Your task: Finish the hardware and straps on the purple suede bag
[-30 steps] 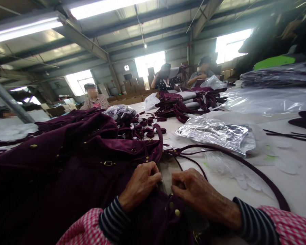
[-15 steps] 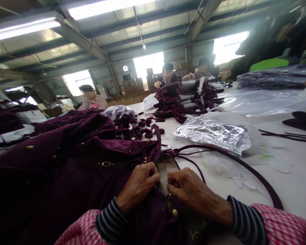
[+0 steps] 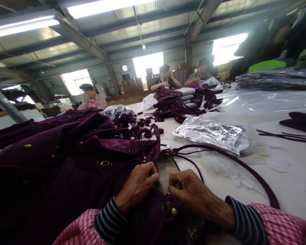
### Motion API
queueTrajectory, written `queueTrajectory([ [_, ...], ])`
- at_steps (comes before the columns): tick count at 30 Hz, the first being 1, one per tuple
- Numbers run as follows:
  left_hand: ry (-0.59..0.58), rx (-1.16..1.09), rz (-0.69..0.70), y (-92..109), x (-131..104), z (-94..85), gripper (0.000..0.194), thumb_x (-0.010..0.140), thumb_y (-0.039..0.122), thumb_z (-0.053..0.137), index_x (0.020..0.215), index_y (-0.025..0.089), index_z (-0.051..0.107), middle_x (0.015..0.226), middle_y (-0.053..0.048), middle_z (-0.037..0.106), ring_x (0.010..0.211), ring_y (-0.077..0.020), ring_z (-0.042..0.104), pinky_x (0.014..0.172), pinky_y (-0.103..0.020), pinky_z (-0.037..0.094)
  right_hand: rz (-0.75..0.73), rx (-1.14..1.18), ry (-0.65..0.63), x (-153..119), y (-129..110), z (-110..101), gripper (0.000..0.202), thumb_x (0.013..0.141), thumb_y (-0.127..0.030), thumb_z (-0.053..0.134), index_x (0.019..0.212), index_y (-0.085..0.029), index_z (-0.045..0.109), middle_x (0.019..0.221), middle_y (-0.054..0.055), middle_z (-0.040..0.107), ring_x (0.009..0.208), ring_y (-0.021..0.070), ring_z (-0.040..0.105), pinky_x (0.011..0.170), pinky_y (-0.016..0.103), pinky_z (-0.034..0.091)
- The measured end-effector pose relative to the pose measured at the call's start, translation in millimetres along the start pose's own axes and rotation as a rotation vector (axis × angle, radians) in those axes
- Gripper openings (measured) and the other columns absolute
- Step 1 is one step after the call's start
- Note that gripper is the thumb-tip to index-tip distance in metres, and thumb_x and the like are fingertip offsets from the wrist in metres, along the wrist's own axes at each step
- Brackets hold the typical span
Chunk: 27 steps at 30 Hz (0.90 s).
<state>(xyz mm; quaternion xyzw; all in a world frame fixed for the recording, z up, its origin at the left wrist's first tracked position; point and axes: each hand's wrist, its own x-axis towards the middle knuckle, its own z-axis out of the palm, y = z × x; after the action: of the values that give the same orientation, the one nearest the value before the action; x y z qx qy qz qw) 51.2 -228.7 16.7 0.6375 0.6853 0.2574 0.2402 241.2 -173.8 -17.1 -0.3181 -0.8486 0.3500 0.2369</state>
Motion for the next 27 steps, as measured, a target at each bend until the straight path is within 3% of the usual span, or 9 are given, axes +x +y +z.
queueTrajectory([
  [13,-0.013,-0.002,0.025,-2,-1,-1.2,0.013,0.082,0.027,0.055,0.074,0.018,0.06,0.069,0.002,0.057,0.068,-0.0143,0.052,0.061,-0.026,0.032,-0.004,0.022,-0.043,9,1,3,0.022,0.076,-0.014,0.056,0.06,-0.017,0.042,0.056,-0.005,0.043,0.055,0.0089,0.041,0.054,0.027,0.023],
  [20,-0.146,-0.059,0.09,-9,2,-3.8,0.013,0.076,0.02,0.057,0.084,0.018,0.067,0.077,0.002,0.064,0.075,-0.0153,0.057,0.067,-0.025,0.036,0.001,0.07,-0.038,18,10,7,0.017,0.075,-0.014,0.061,0.061,-0.016,0.051,0.061,-0.004,0.051,0.061,0.0101,0.046,0.057,0.025,0.025],
  [23,-0.12,-0.059,0.095,-10,3,-0.1,0.011,0.075,0.018,0.056,0.082,0.018,0.064,0.079,0.001,0.064,0.078,-0.0165,0.057,0.068,-0.025,0.037,-0.007,0.062,-0.032,18,10,6,0.014,0.074,-0.013,0.065,0.063,-0.016,0.057,0.061,-0.004,0.052,0.061,0.0098,0.047,0.057,0.024,0.026],
  [25,-0.08,-0.09,0.1,-12,2,2.8,0.005,0.077,0.021,0.057,0.08,0.018,0.06,0.078,0.001,0.06,0.076,-0.0161,0.054,0.066,-0.025,0.036,-0.004,0.115,-0.031,20,10,7,0.006,0.072,-0.013,0.069,0.072,-0.016,0.064,0.064,-0.005,0.055,0.062,0.0097,0.049,0.057,0.023,0.028],
  [27,-0.053,-0.174,0.099,-15,0,4.5,0.011,0.08,0.029,0.06,0.078,0.019,0.057,0.075,0.002,0.055,0.072,-0.0149,0.049,0.065,-0.024,0.037,-0.01,0.23,-0.047,23,11,10,0.01,0.073,-0.015,0.072,0.083,-0.017,0.069,0.068,-0.005,0.059,0.063,0.0099,0.052,0.056,0.021,0.031],
])
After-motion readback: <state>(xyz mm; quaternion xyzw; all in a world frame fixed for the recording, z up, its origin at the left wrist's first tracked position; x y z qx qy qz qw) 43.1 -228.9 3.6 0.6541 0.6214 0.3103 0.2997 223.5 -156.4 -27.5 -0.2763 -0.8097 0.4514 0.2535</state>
